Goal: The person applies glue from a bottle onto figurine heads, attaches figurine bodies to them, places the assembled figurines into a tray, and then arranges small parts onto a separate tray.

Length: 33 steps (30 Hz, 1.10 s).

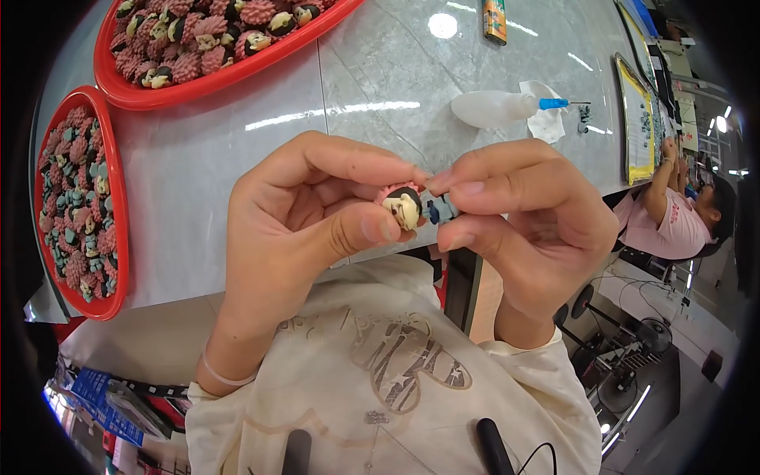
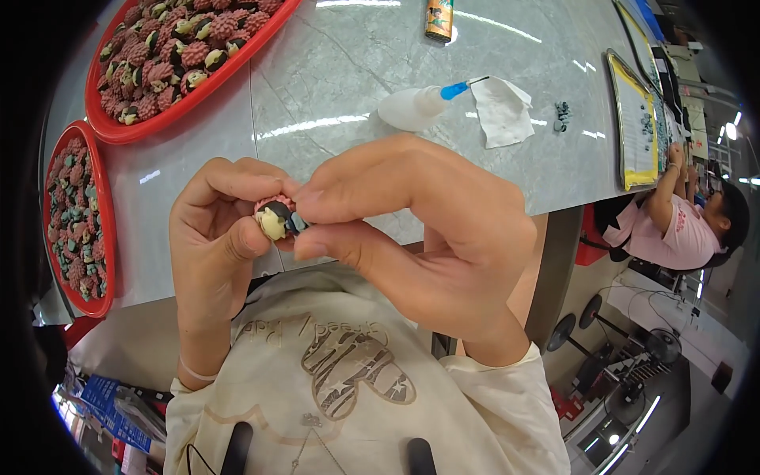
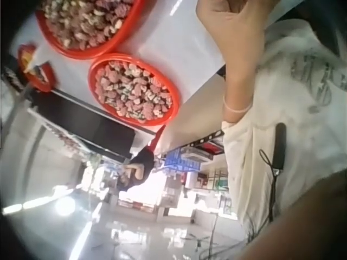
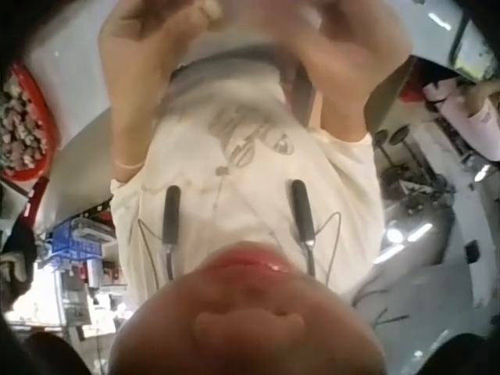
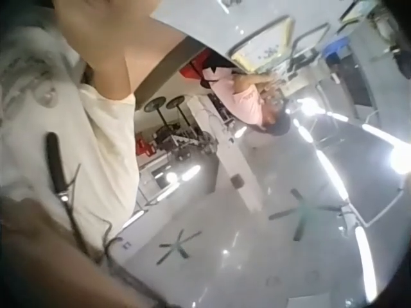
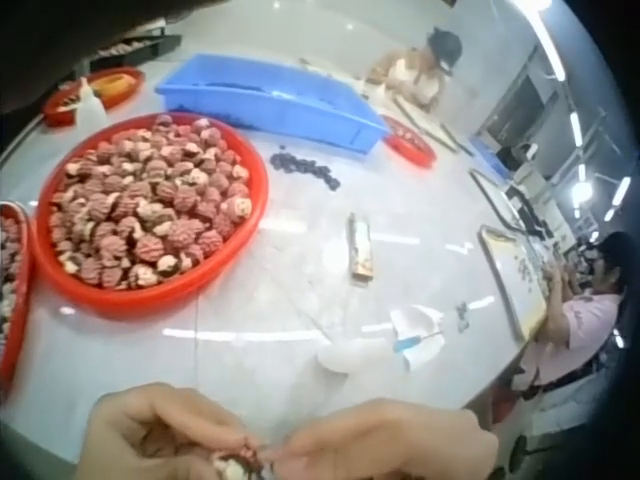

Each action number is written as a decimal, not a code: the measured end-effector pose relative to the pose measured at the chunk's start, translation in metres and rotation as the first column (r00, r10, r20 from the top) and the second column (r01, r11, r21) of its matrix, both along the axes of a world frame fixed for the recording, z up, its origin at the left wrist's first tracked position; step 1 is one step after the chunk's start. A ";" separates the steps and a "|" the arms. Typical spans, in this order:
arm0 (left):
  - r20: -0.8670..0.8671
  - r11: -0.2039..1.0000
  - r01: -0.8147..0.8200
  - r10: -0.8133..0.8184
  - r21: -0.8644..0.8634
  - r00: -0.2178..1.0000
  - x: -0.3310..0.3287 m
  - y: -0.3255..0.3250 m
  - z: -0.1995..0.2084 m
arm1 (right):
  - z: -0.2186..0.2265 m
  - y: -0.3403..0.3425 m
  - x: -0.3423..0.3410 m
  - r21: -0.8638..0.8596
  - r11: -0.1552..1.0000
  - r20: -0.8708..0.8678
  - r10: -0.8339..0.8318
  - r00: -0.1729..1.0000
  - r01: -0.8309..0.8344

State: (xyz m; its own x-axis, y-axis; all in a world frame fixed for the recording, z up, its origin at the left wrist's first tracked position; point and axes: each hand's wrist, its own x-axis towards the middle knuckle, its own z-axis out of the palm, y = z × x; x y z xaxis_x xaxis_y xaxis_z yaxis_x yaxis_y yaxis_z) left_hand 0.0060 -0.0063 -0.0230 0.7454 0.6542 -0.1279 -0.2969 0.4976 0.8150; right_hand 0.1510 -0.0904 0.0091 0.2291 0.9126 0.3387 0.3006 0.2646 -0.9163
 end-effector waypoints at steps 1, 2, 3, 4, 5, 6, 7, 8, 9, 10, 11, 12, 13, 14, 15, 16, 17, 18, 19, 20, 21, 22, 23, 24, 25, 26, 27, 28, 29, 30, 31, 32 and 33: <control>0.002 1.000 0.011 -0.011 -0.027 1.000 0.000 0.000 0.001 | -0.001 0.000 0.000 0.023 1.000 0.028 0.005 1.000 -0.006; 0.004 0.998 0.021 -0.021 -0.053 1.000 0.000 -0.001 0.001 | -0.001 0.000 -0.002 0.022 1.000 0.026 0.005 1.000 -0.005; 0.002 0.998 0.022 -0.022 -0.054 1.000 -0.001 -0.001 0.000 | -0.001 0.000 -0.004 0.026 1.000 0.018 -0.010 1.000 0.009; -0.009 0.999 0.012 -0.012 -0.044 1.000 -0.001 -0.001 0.000 | -0.001 0.000 -0.005 0.029 0.999 0.010 -0.024 1.000 0.023; -0.020 0.999 0.001 -0.002 -0.033 1.000 -0.001 -0.001 0.000 | -0.001 0.000 -0.005 0.028 0.999 0.008 -0.024 1.000 0.023; -0.022 0.999 0.001 -0.002 -0.034 1.000 0.000 -0.002 0.000 | 0.000 0.000 -0.004 0.052 0.998 0.102 -0.031 0.994 0.026; -0.016 0.999 -0.007 0.007 -0.036 1.000 0.000 -0.002 -0.001 | 0.000 0.000 -0.004 0.075 0.997 0.194 -0.040 0.980 0.026; -0.011 0.999 -0.016 0.016 -0.037 1.000 0.000 -0.003 -0.001 | 0.001 0.001 -0.004 0.075 0.997 0.191 -0.038 0.981 0.024; -0.014 0.999 -0.019 0.018 -0.037 1.000 0.000 -0.003 -0.001 | 0.000 0.002 -0.004 0.120 0.993 0.276 -0.049 0.960 0.016; -0.013 0.999 -0.038 0.038 0.007 0.999 0.000 -0.004 -0.003 | 0.000 0.003 -0.004 0.163 0.987 0.358 -0.062 0.932 0.003; -0.010 0.997 -0.054 0.055 0.052 0.998 0.000 -0.004 -0.004 | -0.001 0.003 -0.004 0.161 0.987 0.354 -0.061 0.933 0.004; -0.013 0.997 -0.054 0.055 0.049 0.998 0.000 -0.003 -0.004 | -0.001 0.003 -0.003 0.183 0.983 0.398 -0.067 0.915 -0.008; -0.013 0.997 -0.050 0.051 0.059 0.999 0.000 -0.002 -0.004 | -0.002 0.003 -0.003 0.204 0.979 0.441 -0.073 0.895 -0.021; -0.018 0.996 -0.050 0.051 0.075 0.999 -0.001 -0.002 -0.003 | -0.002 0.003 -0.003 0.207 0.978 0.434 -0.071 0.898 -0.023; -0.025 0.996 -0.052 0.054 0.079 0.998 -0.001 -0.002 -0.002 | -0.002 0.003 -0.003 0.208 0.978 0.433 -0.073 0.899 -0.021; -0.021 0.993 -0.053 0.055 0.104 0.998 -0.001 -0.002 -0.002 | -0.002 0.003 -0.004 0.210 0.978 0.432 -0.076 0.899 -0.018; -0.016 0.991 -0.053 0.055 0.126 0.998 0.000 -0.002 -0.004 | -0.003 0.003 -0.005 0.210 0.977 0.427 -0.074 0.901 -0.019; -0.021 0.990 -0.054 0.057 0.128 0.998 -0.001 -0.001 -0.004 | -0.004 0.004 -0.007 0.204 0.979 0.410 -0.085 0.908 -0.001; -0.022 0.993 -0.050 0.052 0.109 0.998 -0.001 -0.001 -0.004 | -0.004 0.005 -0.008 0.199 0.980 0.391 -0.096 0.915 0.018; -0.023 0.995 -0.045 0.048 0.092 0.999 -0.002 0.000 -0.004 | -0.005 0.004 -0.010 0.204 0.979 0.384 -0.096 0.918 0.017; -0.030 0.994 -0.047 0.051 0.099 0.998 -0.002 -0.001 -0.004 | -0.007 0.002 -0.012 0.172 0.984 0.355 -0.111 0.928 0.052; -0.046 0.995 -0.038 0.043 0.088 0.998 -0.001 -0.001 -0.004 | -0.008 0.000 -0.012 0.141 0.986 0.324 -0.127 0.937 0.085; -0.063 0.997 -0.032 0.037 0.077 0.997 -0.001 -0.003 -0.004 | -0.009 -0.001 -0.013 0.149 0.986 0.314 -0.125 0.941 0.082; -0.071 0.996 -0.037 0.043 0.087 0.997 -0.002 -0.003 -0.005 | -0.010 -0.002 -0.012 0.149 0.985 0.322 -0.133 0.937 0.089; -0.045 0.996 -0.022 0.025 0.085 0.999 -0.002 -0.003 -0.007 | -0.010 -0.003 -0.012 0.150 0.984 0.329 -0.141 0.934 0.096; -0.019 0.997 -0.007 0.009 0.082 1.000 -0.002 -0.004 -0.008 | -0.012 -0.004 -0.012 0.159 0.983 0.320 -0.139 0.937 0.092; -0.027 0.996 -0.012 0.014 0.091 1.000 -0.002 -0.005 -0.008 | -0.014 -0.004 -0.012 0.178 0.979 0.314 -0.149 0.938 0.096; -0.002 0.994 -0.019 0.019 0.103 1.000 -0.003 -0.005 -0.009 | -0.015 -0.004 -0.013 0.196 0.976 0.308 -0.158 0.938 0.100; 0.028 0.993 -0.025 0.022 0.113 0.999 -0.002 -0.005 -0.008 | -0.015 -0.005 -0.014 0.203 0.974 0.303 -0.156 0.940 0.096; 0.024 0.992 -0.029 0.026 0.121 0.999 -0.001 -0.006 -0.007 | -0.015 -0.005 -0.014 0.188 0.976 0.276 -0.160 0.948 0.110; 0.020 0.996 -0.025 0.023 0.088 1.000 -0.001 -0.006 -0.006 | -0.016 -0.006 -0.014 0.172 0.977 0.250 -0.163 0.955 0.122; 0.018 0.998 -0.019 0.019 0.055 1.000 -0.001 -0.006 -0.004 | -0.016 -0.006 -0.013 0.177 0.977 0.248 -0.163 0.955 0.121; 0.018 0.998 -0.021 0.020 0.059 1.000 0.000 -0.005 -0.003 | -0.016 -0.006 -0.011 0.179 0.978 0.240 -0.149 0.959 0.107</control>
